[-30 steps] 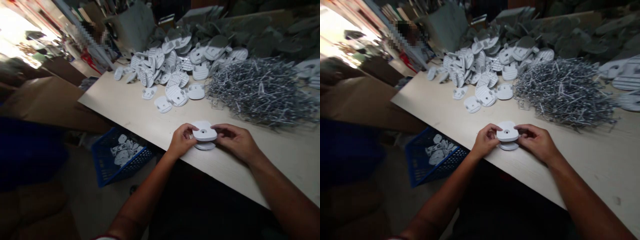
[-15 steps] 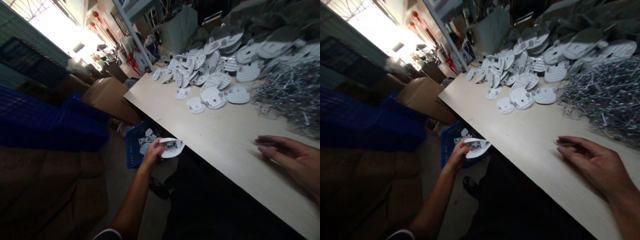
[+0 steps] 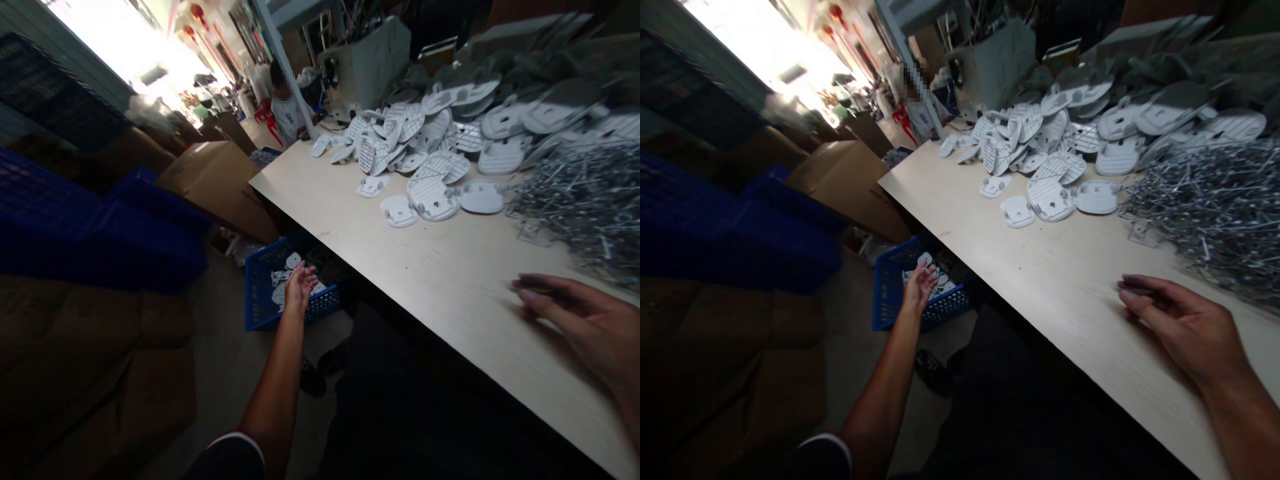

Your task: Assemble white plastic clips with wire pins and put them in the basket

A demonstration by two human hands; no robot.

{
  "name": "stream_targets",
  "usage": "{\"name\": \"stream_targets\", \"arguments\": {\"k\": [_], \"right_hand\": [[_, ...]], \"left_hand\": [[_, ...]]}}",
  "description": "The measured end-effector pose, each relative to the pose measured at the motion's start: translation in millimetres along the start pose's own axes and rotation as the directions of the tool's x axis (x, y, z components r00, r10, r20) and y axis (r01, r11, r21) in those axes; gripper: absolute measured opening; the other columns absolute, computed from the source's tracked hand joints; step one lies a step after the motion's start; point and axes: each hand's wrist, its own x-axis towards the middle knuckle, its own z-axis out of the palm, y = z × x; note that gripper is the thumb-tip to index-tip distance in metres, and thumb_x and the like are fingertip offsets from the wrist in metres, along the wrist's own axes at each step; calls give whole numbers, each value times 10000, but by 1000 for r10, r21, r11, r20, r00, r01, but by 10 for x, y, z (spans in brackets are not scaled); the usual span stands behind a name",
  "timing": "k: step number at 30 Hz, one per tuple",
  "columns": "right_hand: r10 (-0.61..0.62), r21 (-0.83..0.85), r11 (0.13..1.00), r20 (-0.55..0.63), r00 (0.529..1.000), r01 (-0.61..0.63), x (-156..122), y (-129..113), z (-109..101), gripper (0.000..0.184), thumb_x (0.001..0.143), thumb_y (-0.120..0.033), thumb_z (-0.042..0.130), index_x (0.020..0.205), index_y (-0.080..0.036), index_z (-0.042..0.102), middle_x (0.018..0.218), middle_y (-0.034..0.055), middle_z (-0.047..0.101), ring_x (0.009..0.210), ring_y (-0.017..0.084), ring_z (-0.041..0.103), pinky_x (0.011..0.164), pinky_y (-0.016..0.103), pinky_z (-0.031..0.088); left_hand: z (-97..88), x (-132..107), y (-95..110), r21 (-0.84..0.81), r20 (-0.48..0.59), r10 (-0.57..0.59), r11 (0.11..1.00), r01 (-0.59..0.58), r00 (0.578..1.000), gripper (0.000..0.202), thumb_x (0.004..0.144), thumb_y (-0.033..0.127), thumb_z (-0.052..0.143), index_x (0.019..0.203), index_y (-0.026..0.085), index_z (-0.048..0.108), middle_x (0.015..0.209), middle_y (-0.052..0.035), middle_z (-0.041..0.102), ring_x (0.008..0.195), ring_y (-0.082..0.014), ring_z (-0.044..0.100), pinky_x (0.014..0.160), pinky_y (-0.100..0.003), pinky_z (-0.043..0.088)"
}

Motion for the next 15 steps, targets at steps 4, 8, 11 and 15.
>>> {"name": "stream_targets", "arguments": {"k": [4, 8, 11, 15], "right_hand": [[-31, 9, 999, -3, 1000, 31, 4, 19, 2, 427, 638, -449, 915, 1030, -296, 844, 1101, 147, 802, 773, 287, 743, 841, 458, 632], [-68, 36, 997, -11, 998, 69, 46, 112, 16, 500, 657, -511, 933, 1071, -245, 846, 1096, 138, 806, 732, 247, 729, 749, 397, 652], [-83, 85, 993, -28, 996, 85, 66, 164, 34, 610, 622, -576, 955, 1086, -195, 845, 1059, 121, 807, 695, 203, 710, 672, 320, 651], [-89, 143, 986, -2, 996, 88, 63, 150, 52, 620, 622, -579, 971, 1075, -177, 842, 1008, 113, 807, 678, 187, 698, 637, 290, 637]], "left_hand": [[-124, -24, -36, 51, -37, 7, 999, -5, 999, 482, 891, 238, 666, 1352, 102, 641, 890, -87, 784, 609, -124, 698, 635, -243, 580], [-174, -63, -19, 153, -24, 77, 986, -72, 997, 481, 833, 236, 675, 1289, 86, 671, 839, -76, 780, 560, -124, 684, 576, -240, 569], [-70, -89, 69, 229, 44, 166, 958, -172, 985, 483, 800, 277, 701, 1243, 87, 698, 838, -72, 781, 549, -132, 674, 533, -241, 555], [321, -132, 243, 273, 197, 312, 893, -357, 930, 472, 815, 346, 737, 1238, 139, 738, 926, -55, 788, 603, -122, 675, 557, -228, 546]]}}
